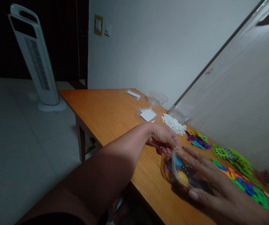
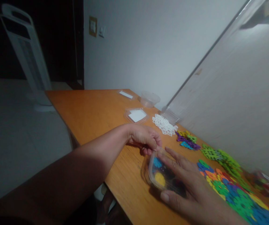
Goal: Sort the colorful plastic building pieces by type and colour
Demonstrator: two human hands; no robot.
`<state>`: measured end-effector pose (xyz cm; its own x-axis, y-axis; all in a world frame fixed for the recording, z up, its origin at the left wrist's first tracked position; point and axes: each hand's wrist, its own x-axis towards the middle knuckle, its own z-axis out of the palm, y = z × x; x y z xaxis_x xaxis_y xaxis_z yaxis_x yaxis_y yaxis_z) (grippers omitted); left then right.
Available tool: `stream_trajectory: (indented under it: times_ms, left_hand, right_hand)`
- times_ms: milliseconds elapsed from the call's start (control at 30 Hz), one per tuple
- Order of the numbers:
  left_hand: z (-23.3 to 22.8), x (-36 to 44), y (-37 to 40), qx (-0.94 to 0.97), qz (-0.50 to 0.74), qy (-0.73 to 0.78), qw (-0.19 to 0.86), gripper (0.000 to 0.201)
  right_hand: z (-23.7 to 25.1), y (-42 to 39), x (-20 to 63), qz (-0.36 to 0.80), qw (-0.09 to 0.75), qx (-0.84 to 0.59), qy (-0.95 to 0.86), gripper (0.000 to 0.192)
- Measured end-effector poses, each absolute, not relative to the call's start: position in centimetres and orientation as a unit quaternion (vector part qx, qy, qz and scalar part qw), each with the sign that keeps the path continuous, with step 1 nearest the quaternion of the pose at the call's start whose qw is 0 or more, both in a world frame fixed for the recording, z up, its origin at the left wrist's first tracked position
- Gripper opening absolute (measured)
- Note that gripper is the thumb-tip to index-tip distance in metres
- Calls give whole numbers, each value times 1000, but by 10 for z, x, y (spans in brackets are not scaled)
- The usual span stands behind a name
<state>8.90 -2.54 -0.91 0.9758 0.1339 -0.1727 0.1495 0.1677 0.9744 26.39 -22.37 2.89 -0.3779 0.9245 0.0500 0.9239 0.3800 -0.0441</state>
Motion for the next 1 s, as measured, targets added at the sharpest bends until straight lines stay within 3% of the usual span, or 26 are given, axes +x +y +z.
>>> stream_trajectory:
  times_ms: [833,1000]
  left_hand:
    - [-8,85,-29,670,15,117,733,15]
    - [-4,84,-33,675,21,135,725,14]
  right_hand:
    - [23,-229,258,-18,23,-574,-818,88]
    - [19,-239,253,-57,6,-588,-807,81]
